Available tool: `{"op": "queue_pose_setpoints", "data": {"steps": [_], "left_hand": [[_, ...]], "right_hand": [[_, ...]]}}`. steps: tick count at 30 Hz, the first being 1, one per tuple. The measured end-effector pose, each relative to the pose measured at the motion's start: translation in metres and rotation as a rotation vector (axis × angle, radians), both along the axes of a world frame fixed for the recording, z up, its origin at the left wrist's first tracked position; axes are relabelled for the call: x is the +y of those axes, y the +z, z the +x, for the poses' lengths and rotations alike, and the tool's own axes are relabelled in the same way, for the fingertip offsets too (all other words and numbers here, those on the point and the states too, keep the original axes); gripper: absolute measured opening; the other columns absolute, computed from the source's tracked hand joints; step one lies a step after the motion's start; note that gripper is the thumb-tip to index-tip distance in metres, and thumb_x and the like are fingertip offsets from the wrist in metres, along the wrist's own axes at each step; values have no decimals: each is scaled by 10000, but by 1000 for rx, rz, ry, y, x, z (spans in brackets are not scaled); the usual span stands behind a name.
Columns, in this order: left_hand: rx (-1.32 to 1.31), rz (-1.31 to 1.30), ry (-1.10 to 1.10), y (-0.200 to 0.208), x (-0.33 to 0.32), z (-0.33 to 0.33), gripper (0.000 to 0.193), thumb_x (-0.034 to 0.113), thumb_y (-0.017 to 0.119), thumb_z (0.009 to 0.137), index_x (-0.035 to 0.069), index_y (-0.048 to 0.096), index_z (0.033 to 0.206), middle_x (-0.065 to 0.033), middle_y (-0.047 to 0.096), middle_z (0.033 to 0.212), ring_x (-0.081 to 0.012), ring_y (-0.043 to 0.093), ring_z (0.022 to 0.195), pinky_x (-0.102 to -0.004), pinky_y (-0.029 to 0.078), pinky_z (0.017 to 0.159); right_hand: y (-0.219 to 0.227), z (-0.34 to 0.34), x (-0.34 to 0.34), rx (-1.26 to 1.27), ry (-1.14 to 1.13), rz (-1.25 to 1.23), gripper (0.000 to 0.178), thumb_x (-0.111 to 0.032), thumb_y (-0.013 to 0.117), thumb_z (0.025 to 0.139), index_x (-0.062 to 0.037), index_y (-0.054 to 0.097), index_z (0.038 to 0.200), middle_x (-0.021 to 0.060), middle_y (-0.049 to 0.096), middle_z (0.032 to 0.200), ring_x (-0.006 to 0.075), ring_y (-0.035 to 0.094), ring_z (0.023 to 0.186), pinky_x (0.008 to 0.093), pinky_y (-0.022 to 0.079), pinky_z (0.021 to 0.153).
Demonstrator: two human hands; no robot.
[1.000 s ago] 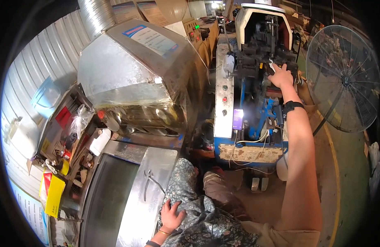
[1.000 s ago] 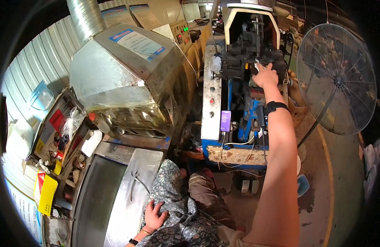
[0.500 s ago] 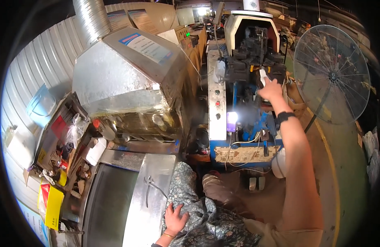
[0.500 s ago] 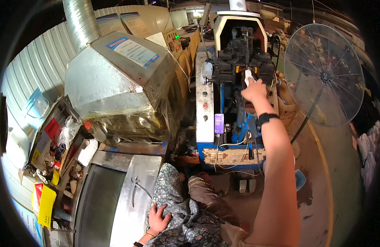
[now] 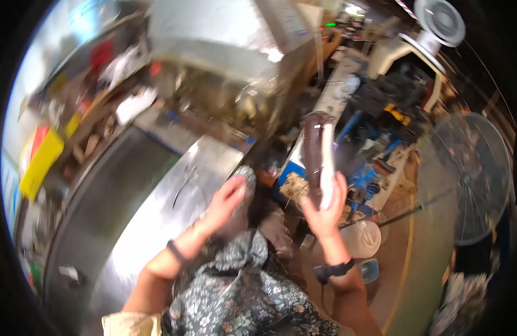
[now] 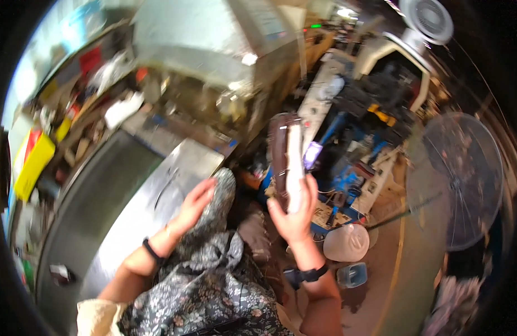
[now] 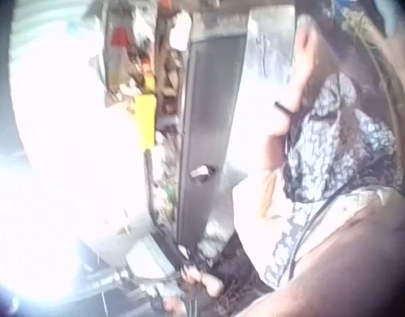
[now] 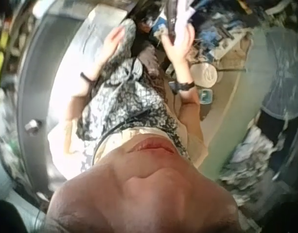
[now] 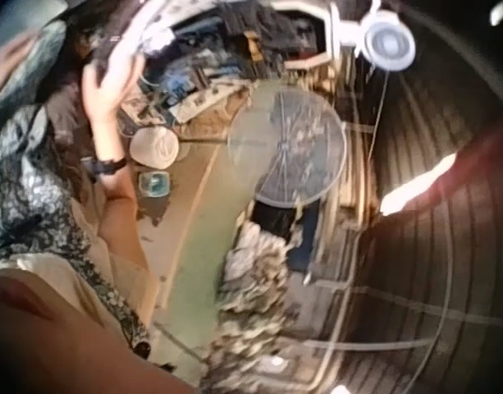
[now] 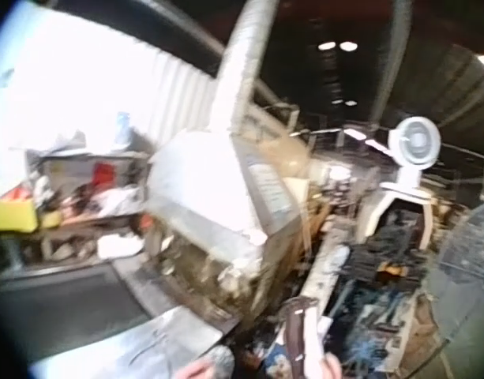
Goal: Assembling shoe components by pressing soles onto lasted uppers and utilizing industrial machinery.
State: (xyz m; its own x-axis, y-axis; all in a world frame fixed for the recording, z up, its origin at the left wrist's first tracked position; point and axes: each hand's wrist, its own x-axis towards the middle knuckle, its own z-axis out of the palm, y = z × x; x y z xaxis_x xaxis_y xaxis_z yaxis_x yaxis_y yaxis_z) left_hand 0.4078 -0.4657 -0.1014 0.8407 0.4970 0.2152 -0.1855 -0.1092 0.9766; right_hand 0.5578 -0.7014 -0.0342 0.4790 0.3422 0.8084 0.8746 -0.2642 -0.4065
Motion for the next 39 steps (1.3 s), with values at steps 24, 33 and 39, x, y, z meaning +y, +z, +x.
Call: {"op": "queue_pose_setpoints", "data": {"steps": [24, 33, 39], "left_hand": [[255, -1179, -350, -87, 32, 1, 480, 547, 464, 979, 109, 618, 1102, -50, 672, 931, -150, 643, 720, -302, 542, 618], [-46, -444, -208, -14, -25, -16, 331, 237, 660, 940, 45, 610, 1204, -115, 648, 1154, -203, 607, 1103, -319, 476, 927], [263, -416, 541, -51, 83, -131, 194, 119, 598, 959, 43, 619, 1136, -81, 659, 1057, -141, 635, 944, -286, 518, 830]], "right_hand": [[-91, -51, 141, 866, 524, -454, 378, -85, 507, 962, -41, 502, 1337, 137, 561, 1336, 254, 529, 1239, 321, 394, 1041], [-37, -23, 29, 1996, 688, -355, 721, -380, 597, 836, -4, 403, 1420, 134, 541, 1340, 247, 558, 1209, 380, 433, 1049], [-18, -32, 82, 1937, 644, 107, 718, -394, 567, 789, 38, 459, 1352, 199, 555, 1311, 377, 572, 1173, 467, 463, 1024]]}}
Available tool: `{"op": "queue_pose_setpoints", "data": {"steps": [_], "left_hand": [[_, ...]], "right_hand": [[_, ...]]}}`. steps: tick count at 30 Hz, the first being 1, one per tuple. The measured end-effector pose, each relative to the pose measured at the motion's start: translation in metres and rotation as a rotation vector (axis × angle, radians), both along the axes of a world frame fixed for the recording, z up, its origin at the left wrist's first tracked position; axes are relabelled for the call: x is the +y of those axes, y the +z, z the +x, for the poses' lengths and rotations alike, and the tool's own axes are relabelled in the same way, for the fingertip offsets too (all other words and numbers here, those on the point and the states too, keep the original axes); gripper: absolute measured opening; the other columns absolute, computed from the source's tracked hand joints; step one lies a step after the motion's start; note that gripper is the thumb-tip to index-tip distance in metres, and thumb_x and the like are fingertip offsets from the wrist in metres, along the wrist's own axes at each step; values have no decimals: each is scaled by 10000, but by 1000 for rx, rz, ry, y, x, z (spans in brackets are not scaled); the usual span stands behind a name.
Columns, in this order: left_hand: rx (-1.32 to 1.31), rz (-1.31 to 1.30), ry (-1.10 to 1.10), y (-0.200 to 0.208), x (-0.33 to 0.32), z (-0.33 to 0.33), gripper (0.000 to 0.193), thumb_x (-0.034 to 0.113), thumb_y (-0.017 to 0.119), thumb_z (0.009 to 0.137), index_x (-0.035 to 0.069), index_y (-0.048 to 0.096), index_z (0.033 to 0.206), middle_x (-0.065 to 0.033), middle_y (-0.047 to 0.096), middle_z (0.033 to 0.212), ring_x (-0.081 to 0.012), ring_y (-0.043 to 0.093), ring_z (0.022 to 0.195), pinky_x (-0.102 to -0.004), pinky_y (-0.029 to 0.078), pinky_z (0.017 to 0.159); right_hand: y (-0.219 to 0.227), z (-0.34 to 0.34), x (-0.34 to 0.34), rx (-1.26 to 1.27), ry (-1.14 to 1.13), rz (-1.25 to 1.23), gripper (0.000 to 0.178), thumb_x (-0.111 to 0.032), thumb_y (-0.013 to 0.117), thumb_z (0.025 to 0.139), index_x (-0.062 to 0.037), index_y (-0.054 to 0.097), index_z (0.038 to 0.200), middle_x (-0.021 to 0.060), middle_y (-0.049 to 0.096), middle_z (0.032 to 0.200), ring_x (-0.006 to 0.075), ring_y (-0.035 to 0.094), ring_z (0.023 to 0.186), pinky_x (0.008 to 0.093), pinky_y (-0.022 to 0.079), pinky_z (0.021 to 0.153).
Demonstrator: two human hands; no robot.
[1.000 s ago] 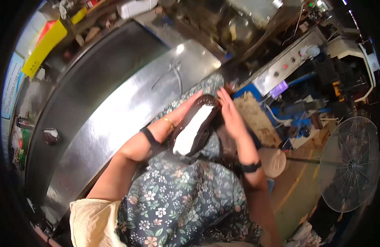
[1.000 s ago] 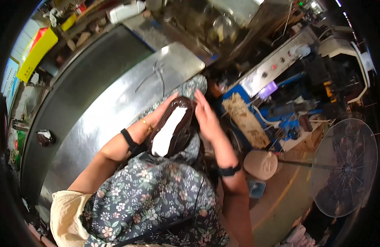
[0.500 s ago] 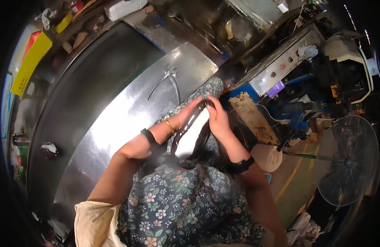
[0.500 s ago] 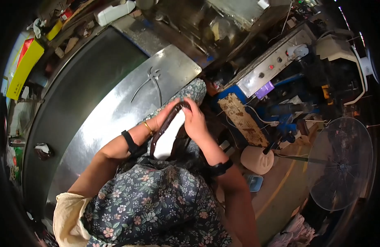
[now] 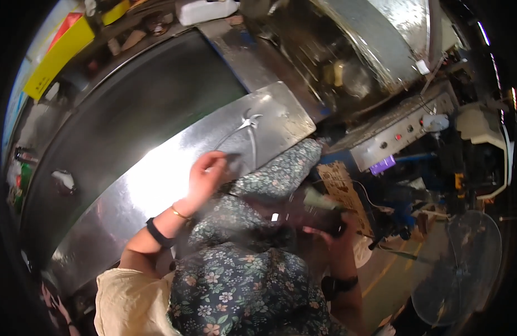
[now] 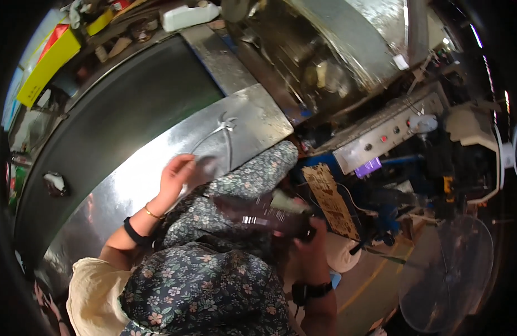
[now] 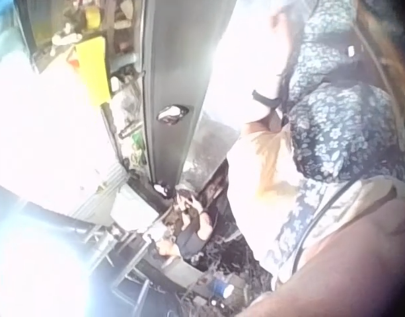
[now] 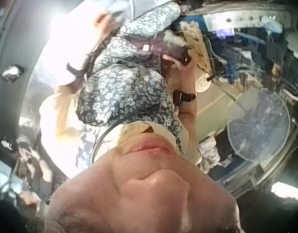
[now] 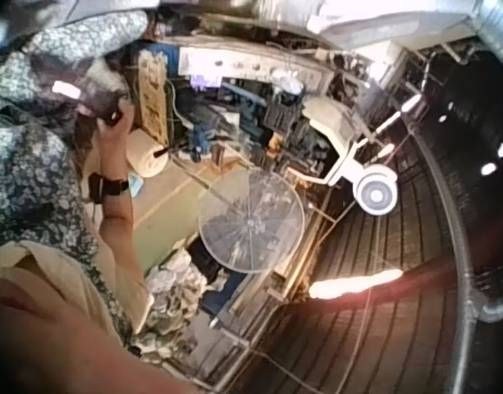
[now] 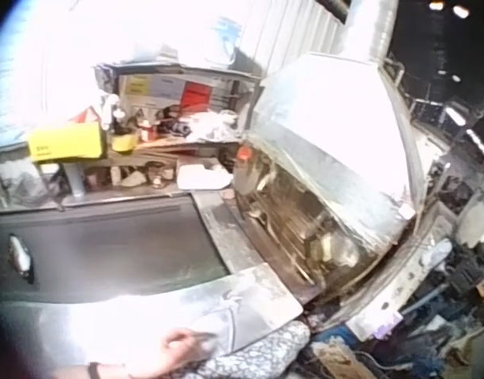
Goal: Assembling shoe components by pressing soles onto lasted uppers and utilizing industrial machinery.
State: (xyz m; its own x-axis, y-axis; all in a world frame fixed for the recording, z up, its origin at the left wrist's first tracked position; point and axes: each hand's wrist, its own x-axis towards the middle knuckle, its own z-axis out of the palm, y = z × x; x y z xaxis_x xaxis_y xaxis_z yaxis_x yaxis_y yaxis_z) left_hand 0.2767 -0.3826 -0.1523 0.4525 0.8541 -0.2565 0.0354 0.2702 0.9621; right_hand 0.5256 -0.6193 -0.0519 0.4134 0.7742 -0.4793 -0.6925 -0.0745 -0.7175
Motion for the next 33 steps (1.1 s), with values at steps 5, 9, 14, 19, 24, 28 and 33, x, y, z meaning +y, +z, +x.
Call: {"op": "queue_pose_setpoints", "data": {"steps": [5, 9, 14, 19, 24, 28, 33], "left_hand": [[216, 89, 411, -22, 22, -133, 218, 141, 624, 923, -26, 617, 1063, -108, 660, 1041, -180, 639, 952, -309, 513, 870], [685, 406, 708, -60, 28, -242, 307, 182, 687, 822, -25, 639, 1044, -159, 628, 1106, -295, 601, 1057, -370, 480, 934], [1388, 707, 1086, -75, 87, -351, 452, 209, 711, 789, -48, 579, 1137, -240, 597, 1148, -381, 557, 1112, -430, 439, 993], [1239, -3, 1299, -100, 137, -485, 697, 400, 791, 730, -76, 543, 1176, -248, 626, 1182, -426, 594, 1133, -441, 475, 970], [795, -245, 1309, -127, 169, -527, 564, 236, 736, 827, -78, 522, 1244, -134, 638, 1118, -278, 641, 969, -365, 547, 800], [-208, -458, 1096, -96, 183, -401, 257, 71, 627, 883, 7, 556, 1122, -98, 603, 995, -277, 633, 816, -338, 579, 645], [-549, -613, 546, 30, 81, -262, 171, 100, 637, 906, 17, 581, 1045, -200, 657, 951, -184, 657, 700, -230, 565, 580]], "right_hand": [[-109, 131, 113, -1850, -180, -108, 601, -62, 806, 740, -32, 522, 1269, 151, 547, 1248, 208, 576, 1006, 386, 540, 805], [-91, 131, 272, -712, -92, 71, 557, -85, 635, 903, 0, 421, 1410, 167, 530, 1318, 227, 560, 1116, 343, 451, 968], [-186, 164, 277, -1169, 220, 132, 493, -114, 601, 936, 38, 471, 1386, 115, 599, 1243, 194, 562, 1089, 323, 432, 961], [-111, 52, 117, -1364, 538, -375, 327, -127, 587, 934, -10, 617, 1237, 201, 631, 1224, 288, 603, 1138, 363, 447, 1011], [-105, 42, -41, -1637, 480, -579, 294, -117, 594, 917, -21, 640, 1192, 160, 666, 1125, 278, 628, 1042, 359, 470, 963], [-166, 78, -140, -1644, 356, -817, 397, -265, 619, 933, -49, 591, 1266, 113, 637, 1228, 245, 578, 1177, 362, 440, 1021], [-85, 29, 17, -1367, 480, -323, 304, -150, 585, 947, 1, 627, 1207, 145, 678, 1154, 255, 636, 1091, 343, 474, 962]]}}
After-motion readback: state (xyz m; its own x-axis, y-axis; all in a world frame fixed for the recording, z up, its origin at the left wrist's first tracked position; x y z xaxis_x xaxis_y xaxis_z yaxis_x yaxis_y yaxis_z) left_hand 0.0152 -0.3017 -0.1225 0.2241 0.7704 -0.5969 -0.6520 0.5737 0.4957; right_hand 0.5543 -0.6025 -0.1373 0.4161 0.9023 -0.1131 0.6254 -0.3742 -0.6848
